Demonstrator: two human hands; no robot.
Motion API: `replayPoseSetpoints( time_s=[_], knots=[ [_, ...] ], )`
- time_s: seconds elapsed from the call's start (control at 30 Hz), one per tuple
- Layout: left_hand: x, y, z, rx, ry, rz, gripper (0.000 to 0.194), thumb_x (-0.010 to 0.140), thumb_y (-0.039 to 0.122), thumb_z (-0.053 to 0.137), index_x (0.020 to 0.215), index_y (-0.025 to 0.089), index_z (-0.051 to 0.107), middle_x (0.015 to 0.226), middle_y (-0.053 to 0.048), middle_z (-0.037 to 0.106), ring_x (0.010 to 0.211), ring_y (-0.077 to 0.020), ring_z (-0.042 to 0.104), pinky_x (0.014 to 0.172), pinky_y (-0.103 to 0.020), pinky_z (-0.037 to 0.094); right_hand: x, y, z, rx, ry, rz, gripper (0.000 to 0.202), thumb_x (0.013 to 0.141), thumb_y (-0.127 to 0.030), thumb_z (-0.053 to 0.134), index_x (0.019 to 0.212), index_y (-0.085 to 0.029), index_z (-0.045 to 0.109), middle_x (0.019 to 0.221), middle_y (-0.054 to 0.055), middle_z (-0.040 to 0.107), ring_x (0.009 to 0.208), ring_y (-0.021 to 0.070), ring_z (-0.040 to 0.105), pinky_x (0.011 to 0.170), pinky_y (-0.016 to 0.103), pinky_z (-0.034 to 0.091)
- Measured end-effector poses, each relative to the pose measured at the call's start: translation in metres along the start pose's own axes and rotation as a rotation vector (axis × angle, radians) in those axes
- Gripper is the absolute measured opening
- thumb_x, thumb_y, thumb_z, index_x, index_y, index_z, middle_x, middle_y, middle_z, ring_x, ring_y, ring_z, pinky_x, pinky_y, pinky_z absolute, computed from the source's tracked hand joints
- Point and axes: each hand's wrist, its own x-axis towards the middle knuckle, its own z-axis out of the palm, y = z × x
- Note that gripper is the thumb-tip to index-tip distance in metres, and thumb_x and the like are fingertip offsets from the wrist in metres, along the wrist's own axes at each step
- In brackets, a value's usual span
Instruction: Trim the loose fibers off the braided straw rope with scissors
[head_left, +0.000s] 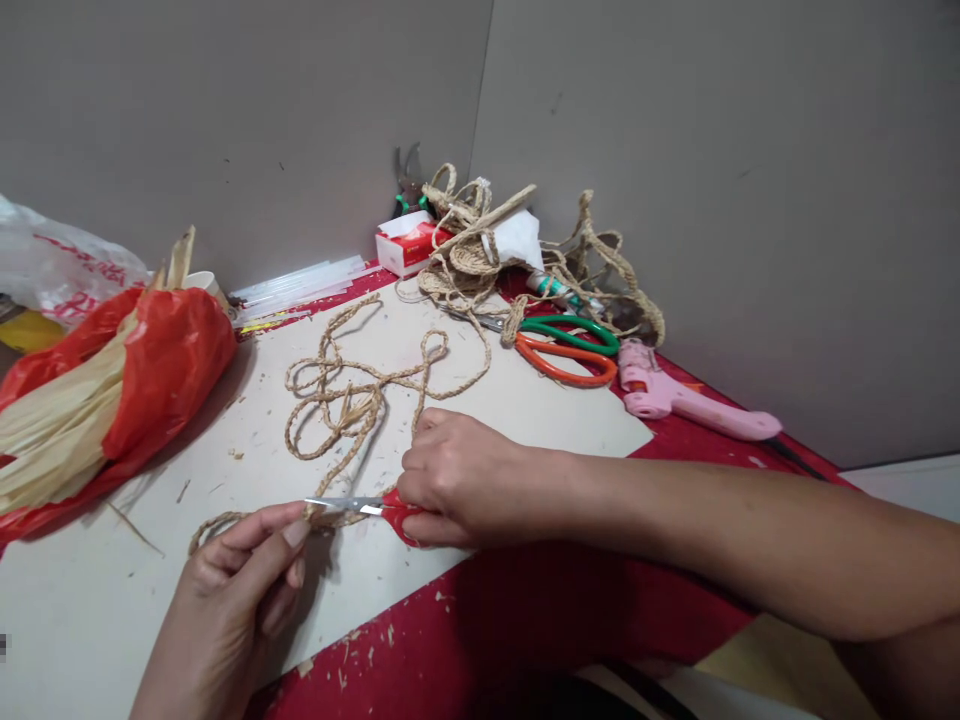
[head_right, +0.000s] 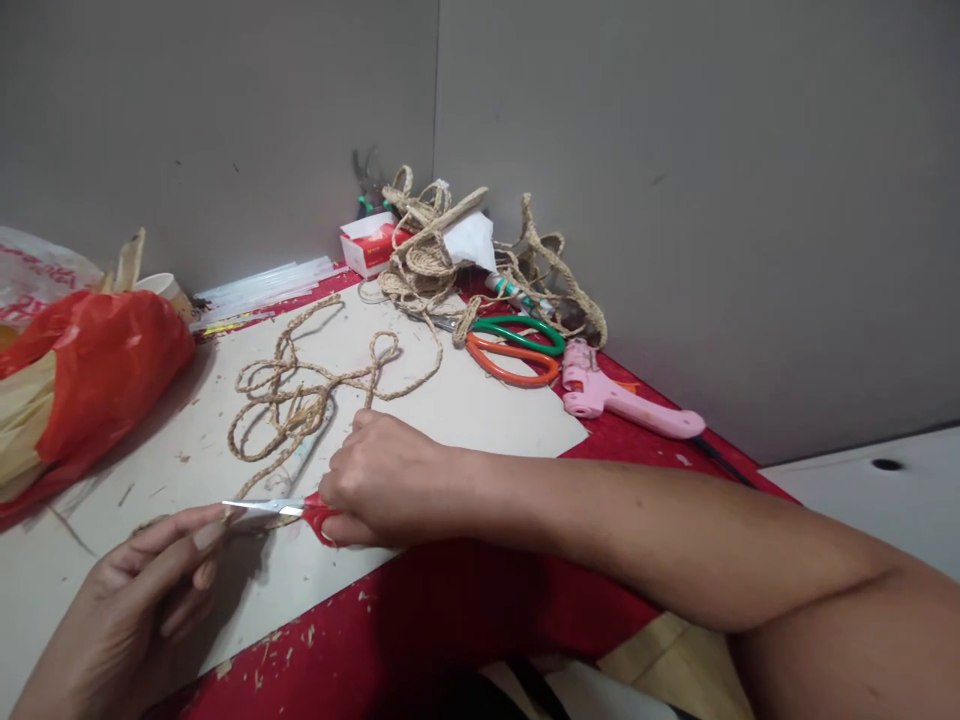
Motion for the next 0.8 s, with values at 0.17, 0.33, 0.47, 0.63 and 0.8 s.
replayPoseSetpoints(
  time_s=[0.17,0.33,0.47,0.63,0.8],
  knots=[
    [-0.0027,0.0041,-0.0021,-0.120,0.002,0.036,0.032,0.056,0.031,0.085,0.083,0.016,0.075,0.045,0.004,0.046,0.038,-0.0032,0.030,0.037,-0.015,0.020,-0.0013,0.0005,0.0099,-0.028,0.221,0.023,0.030,0.078,-0.040,0.053,0.060,-0.017,0.061,0.057,0.002,0.062,0.054,0.0118,0.046,0.066,0.031,0.028],
    [-0.0042,0.0046,0.0022,-0.132,-0.038,0.027,0.033,0.056,0.032,0.084,0.084,0.018,0.075,0.053,0.001,0.055,0.039,-0.0034,0.034,0.036,-0.016,0.023,-0.0005,-0.0022,0.0097,-0.068,0.297,0.048,0.031,0.078,-0.041,0.053,0.060,-0.017,0.061,0.057,0.002,0.061,0.054,0.0121,0.046,0.065,0.032,0.026],
    [-0.0045,0.0027,0.0046,-0.060,-0.026,0.041,0.035,0.057,0.033,0.084,0.088,0.019,0.076,0.057,-0.001,0.061,0.038,-0.0043,0.036,0.035,-0.017,0.025,-0.0004,-0.0026,0.0084,-0.111,0.269,0.063,0.031,0.077,-0.042,0.053,0.061,-0.017,0.062,0.058,0.003,0.062,0.054,0.0127,0.046,0.065,0.033,0.024],
    [-0.0044,-0.0013,0.0024,0.081,0.065,0.129,0.035,0.054,0.037,0.086,0.084,0.020,0.077,0.060,-0.003,0.066,0.043,-0.0067,0.046,0.039,-0.017,0.034,-0.0015,-0.0046,0.0080,-0.146,0.206,0.068,0.032,0.077,-0.044,0.053,0.063,-0.017,0.064,0.059,0.004,0.063,0.054,0.0132,0.045,0.067,0.034,0.023],
    [-0.0033,-0.0038,0.0015,0.111,0.089,0.121,0.036,0.052,0.039,0.086,0.082,0.021,0.078,0.061,-0.003,0.067,0.047,-0.0082,0.050,0.039,-0.015,0.034,-0.0005,-0.0070,0.0025,-0.095,0.064,0.053,0.028,0.080,-0.038,0.055,0.064,-0.018,0.065,0.058,0.002,0.063,0.054,0.0120,0.044,0.068,0.033,0.022]
  ],
)
